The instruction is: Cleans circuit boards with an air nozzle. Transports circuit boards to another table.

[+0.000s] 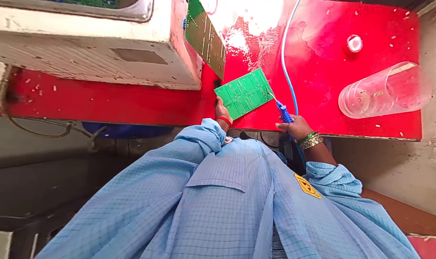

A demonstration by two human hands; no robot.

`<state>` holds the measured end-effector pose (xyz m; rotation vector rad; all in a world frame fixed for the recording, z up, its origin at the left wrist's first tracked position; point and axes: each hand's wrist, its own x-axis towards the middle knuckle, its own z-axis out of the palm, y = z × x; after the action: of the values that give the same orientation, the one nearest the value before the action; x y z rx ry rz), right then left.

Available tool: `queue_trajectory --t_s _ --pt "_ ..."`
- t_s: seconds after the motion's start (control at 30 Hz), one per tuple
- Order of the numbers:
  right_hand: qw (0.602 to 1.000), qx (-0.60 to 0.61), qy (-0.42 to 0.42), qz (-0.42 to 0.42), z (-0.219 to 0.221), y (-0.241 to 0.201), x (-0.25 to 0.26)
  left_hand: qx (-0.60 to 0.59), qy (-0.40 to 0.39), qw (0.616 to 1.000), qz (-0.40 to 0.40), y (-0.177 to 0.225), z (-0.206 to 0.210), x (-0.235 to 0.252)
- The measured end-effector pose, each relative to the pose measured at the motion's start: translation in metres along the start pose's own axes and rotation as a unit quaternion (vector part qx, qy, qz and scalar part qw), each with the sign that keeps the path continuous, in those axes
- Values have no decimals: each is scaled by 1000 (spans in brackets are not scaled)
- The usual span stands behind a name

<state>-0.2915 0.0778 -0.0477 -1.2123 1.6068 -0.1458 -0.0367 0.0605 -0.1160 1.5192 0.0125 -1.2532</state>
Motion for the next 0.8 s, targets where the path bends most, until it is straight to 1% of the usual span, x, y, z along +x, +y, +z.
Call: queue_trajectory --t_s 0.1,0.2,0.4,0.47,0.53,0.7,0.8 --pt "999 -16 -34 7 7 0 -22 0 -4 1000 1 0 0 1" --pt "996 -33 -86 -14 17 -5 -36 5 0 1000 -1 0 -1 0" --pt "979 -48 -188 -64 30 -18 -49 16 -1 1000 -2 -1 0 0" --pt "976 -50 -200 -66 30 -18 -49 17 -2 1000 0 -1 -1 0" --pt "979 -56 -185 -59 26 -15 -48 19 -3 1000 8 0 -1 -2" --pt "996 -28 -77 -26 8 2 -26 12 -11 1000 10 -2 -3 0" --pt "997 -30 -67 -21 10 -2 -17 4 -17 1000 15 -2 -3 -1"
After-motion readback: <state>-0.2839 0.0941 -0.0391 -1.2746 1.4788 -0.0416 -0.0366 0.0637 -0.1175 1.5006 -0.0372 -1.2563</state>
